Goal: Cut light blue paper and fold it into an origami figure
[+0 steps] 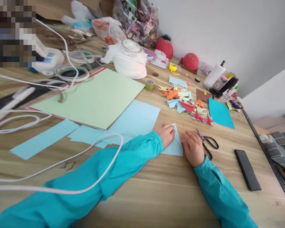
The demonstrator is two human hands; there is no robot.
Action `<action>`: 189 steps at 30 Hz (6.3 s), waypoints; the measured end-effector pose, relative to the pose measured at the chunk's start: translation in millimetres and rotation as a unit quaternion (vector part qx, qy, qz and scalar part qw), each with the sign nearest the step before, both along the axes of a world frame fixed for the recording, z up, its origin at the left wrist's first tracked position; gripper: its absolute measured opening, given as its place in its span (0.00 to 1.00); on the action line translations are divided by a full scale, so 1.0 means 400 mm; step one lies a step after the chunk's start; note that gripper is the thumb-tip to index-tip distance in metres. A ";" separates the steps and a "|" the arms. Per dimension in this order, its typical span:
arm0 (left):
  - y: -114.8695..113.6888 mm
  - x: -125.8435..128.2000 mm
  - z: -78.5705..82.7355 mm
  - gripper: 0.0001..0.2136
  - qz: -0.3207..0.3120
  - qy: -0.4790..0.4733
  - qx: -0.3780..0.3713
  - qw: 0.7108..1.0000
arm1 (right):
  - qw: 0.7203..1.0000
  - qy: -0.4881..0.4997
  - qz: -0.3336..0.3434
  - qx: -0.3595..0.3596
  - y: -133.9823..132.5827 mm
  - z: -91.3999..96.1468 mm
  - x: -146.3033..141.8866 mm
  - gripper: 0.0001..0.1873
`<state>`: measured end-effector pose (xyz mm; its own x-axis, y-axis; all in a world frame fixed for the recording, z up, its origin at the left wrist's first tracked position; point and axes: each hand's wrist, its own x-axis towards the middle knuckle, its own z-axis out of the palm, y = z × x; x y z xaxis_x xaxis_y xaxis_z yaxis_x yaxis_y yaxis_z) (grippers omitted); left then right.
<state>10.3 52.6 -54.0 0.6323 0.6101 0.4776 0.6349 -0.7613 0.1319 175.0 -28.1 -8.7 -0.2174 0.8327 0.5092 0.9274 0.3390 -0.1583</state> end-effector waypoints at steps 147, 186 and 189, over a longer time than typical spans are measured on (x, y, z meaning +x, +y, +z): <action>-0.055 -0.068 0.047 0.18 -0.088 -0.005 -0.037 0.995 | 0.992 -0.108 -0.044 -0.048 0.133 -0.008 -0.057 0.16; -0.066 -0.062 0.053 0.18 -0.057 0.024 -0.014 0.998 | 0.986 -0.134 -0.065 -0.081 0.131 -0.009 -0.058 0.16; -0.067 -0.061 0.053 0.17 -0.050 0.020 -0.013 0.998 | 0.985 -0.132 -0.068 -0.087 0.131 -0.010 -0.058 0.16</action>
<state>-14.0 25.7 -32.8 0.7095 0.5548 0.4346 0.5608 -0.8179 0.1286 151.7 24.3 -12.8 -0.2035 0.9328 0.2974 0.9790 0.1978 0.0496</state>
